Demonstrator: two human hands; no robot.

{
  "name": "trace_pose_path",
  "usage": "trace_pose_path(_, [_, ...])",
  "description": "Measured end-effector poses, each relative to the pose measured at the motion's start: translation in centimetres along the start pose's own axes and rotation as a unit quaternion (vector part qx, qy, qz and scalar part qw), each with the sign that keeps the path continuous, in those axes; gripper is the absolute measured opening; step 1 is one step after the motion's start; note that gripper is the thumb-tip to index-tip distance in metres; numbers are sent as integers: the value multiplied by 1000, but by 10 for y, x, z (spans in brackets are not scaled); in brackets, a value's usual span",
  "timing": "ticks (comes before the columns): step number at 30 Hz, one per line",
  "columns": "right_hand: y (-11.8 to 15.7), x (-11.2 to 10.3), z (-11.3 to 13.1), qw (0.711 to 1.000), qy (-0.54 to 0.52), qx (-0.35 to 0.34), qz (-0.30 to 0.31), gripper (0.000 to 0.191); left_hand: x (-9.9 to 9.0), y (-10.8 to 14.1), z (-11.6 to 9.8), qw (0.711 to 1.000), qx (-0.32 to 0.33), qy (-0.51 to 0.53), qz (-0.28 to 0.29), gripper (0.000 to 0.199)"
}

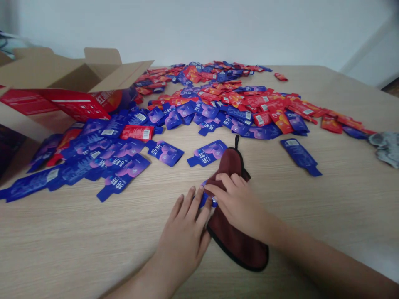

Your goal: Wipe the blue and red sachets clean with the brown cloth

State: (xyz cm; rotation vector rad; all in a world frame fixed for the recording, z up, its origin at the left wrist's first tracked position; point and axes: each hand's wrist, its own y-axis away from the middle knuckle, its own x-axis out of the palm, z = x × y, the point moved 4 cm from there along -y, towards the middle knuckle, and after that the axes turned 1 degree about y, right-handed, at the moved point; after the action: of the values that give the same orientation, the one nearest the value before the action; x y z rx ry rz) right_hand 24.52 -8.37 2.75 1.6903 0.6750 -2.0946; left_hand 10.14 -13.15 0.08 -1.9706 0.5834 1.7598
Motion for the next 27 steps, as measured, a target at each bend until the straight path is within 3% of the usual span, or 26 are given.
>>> trace_pose_path(3, [1,-1,-15,999,12,29,1,35,-1,-1,0,1000,-5,2,2,62])
trace_pose_path(9, [5,-9,-69,990,41,134,9,35,-2,-2,-1,1000,-11,6,-4,55])
trace_pose_path(12, [6,-12,-77,989,12,148,-10,33,-2,-1,-1,1000,-12,7,-8,56])
trace_pose_path(18, [3,-25,-40,984,-63,83,-147,29,-3,-3,-1,1000,-11,-2,-6,57])
trace_pose_path(23, [-1,-4,-3,998,-48,-8,-51,38,-3,-2,0,1000,-2,-4,1,64])
trace_pose_path(27, [-2,1,-7,999,-22,17,-23,33,-2,-2,0,1000,-6,0,-3,63])
